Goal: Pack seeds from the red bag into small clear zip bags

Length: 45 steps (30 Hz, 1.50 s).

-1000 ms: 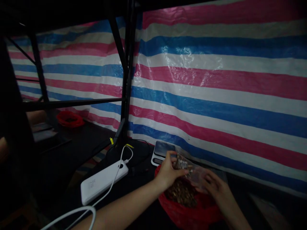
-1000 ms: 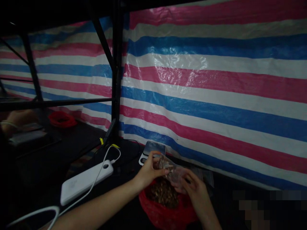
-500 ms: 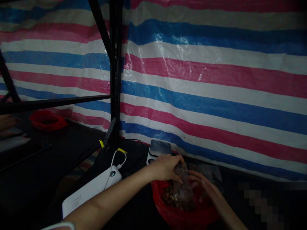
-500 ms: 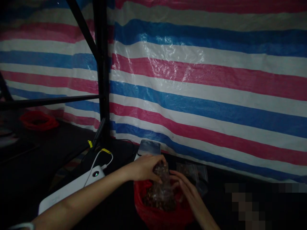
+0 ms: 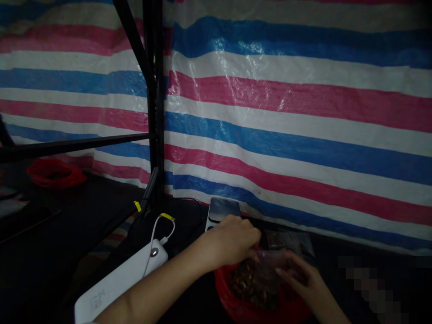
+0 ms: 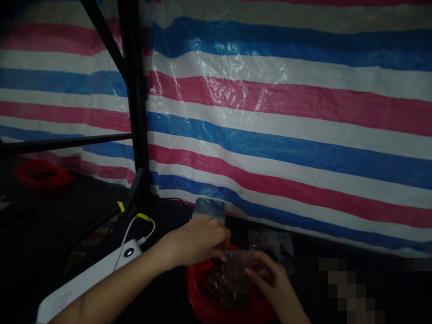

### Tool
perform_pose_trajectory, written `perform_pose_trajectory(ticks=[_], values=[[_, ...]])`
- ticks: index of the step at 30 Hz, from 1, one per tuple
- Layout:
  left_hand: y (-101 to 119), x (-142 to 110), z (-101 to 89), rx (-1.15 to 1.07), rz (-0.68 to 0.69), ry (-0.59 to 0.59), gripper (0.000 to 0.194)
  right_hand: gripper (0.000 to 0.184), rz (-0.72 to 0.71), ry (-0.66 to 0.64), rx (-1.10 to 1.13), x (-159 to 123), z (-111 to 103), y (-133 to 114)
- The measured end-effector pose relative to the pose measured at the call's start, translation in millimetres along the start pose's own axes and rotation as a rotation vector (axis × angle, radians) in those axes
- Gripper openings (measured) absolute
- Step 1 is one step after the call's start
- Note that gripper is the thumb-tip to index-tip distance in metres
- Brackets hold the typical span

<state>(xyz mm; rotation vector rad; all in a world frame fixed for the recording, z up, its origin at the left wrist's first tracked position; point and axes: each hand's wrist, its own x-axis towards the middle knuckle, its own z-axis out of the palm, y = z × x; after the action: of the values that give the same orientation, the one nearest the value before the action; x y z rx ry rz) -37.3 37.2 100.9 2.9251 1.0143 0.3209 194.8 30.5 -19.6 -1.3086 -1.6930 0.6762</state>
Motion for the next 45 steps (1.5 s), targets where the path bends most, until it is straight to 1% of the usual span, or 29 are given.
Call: perform_pose_trajectory(ticks=[4, 6, 8, 10, 13, 17, 21, 27, 32, 37, 41, 45], values=[[-3, 2, 6.2, 0.026, 0.053, 0.059, 0.015, 0.03, 0.017, -0.065, 0.049, 0, 0, 1], [-4, 2, 8.4, 0.06, 0.079, 0.084, 0.013, 0.036, 0.022, -0.098, 0.081, 0, 0, -2], [-3, 2, 8.8, 0.078, 0.087, 0.084, 0.013, 0.041, 0.016, -0.11, 0.105, -1, -1, -5], [-2, 1, 7.7, 0.077, 0.09, 0.084, 0.013, 0.04, 0.006, -0.07, 0.086, -2, -3, -9], [0, -1, 5.3, 0.076, 0.104, 0.118, 0.013, 0.033, -0.006, 0.007, 0.025, -3, -5, -16], [2, -3, 6.1, 0.103, 0.123, 0.154, 0.013, 0.025, -0.027, 0.018, -0.006, -4, -5, -22], [6, -3, 12.5, 0.149, 0.127, 0.161, 0.021, 0.022, -0.057, 0.06, -0.023, -5, -4, -23], [10, -1, 16.6, 0.144, 0.145, 0.173, 0.016, 0.02, -0.119, 0.139, -0.044, -9, -6, -31], [9, -2, 13.0, 0.151, 0.133, 0.192, 0.016, 0.019, -0.173, 0.168, -0.08, -11, -7, -37], [11, -2, 14.0, 0.169, 0.114, 0.184, 0.023, 0.019, -0.211, 0.172, -0.11, -11, -7, -36], [14, -2, 15.2, 0.163, 0.135, 0.177, 0.012, 0.017, -0.266, 0.17, -0.133, -11, -8, -37], [13, 0, 12.6, 0.159, 0.118, 0.163, 0.017, 0.015, -0.291, 0.178, -0.124, -10, -7, -38]])
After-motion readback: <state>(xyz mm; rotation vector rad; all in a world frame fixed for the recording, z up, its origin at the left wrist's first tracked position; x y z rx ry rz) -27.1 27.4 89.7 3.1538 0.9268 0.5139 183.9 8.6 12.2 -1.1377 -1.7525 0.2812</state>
